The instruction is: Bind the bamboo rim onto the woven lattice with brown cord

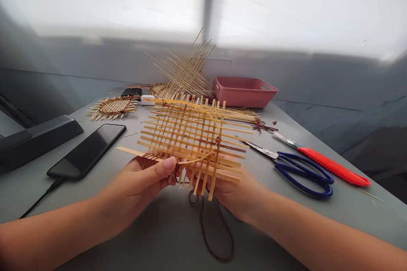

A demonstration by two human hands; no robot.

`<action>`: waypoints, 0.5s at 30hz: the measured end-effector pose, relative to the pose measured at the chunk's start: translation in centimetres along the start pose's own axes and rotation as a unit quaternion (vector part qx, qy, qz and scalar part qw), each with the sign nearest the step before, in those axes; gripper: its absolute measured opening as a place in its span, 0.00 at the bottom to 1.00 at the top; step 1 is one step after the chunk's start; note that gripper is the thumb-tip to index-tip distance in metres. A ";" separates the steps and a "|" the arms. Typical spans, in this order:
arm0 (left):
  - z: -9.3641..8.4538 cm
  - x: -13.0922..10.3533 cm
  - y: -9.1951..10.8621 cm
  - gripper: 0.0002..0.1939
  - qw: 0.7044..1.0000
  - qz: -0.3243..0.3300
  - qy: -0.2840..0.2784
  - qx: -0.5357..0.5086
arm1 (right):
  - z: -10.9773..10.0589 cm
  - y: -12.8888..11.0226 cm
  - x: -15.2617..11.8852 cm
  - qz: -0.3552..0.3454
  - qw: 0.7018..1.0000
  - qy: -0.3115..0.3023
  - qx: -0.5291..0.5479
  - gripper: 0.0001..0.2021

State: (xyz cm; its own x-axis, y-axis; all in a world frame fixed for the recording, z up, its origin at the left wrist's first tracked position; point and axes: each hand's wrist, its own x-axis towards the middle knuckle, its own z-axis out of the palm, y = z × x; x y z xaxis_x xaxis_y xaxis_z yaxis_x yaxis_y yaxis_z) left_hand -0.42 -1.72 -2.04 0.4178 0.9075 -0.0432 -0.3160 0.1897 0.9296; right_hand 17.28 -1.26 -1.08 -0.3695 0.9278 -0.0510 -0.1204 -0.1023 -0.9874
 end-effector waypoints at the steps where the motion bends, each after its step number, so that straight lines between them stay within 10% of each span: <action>1: 0.0 0.0 0.0 0.13 1.000 -0.002 0.002 -0.001 | 0.0 0.0 0.0 -0.002 1.000 -0.002 0.000 0.19; 15: 0.0 0.0 0.0 0.14 1.000 -0.011 0.006 0.010 | -0.4 0.4 0.1 0.027 0.999 -0.017 0.042 0.16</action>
State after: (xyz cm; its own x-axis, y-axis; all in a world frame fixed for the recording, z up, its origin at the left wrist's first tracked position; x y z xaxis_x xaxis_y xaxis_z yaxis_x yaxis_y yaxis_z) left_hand -0.44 -1.75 -2.07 0.4147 0.9075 -0.0667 -0.2902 0.2014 0.9355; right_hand 17.53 -1.09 -1.53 -0.4078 0.9079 -0.0975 -0.1760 -0.1829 -0.9672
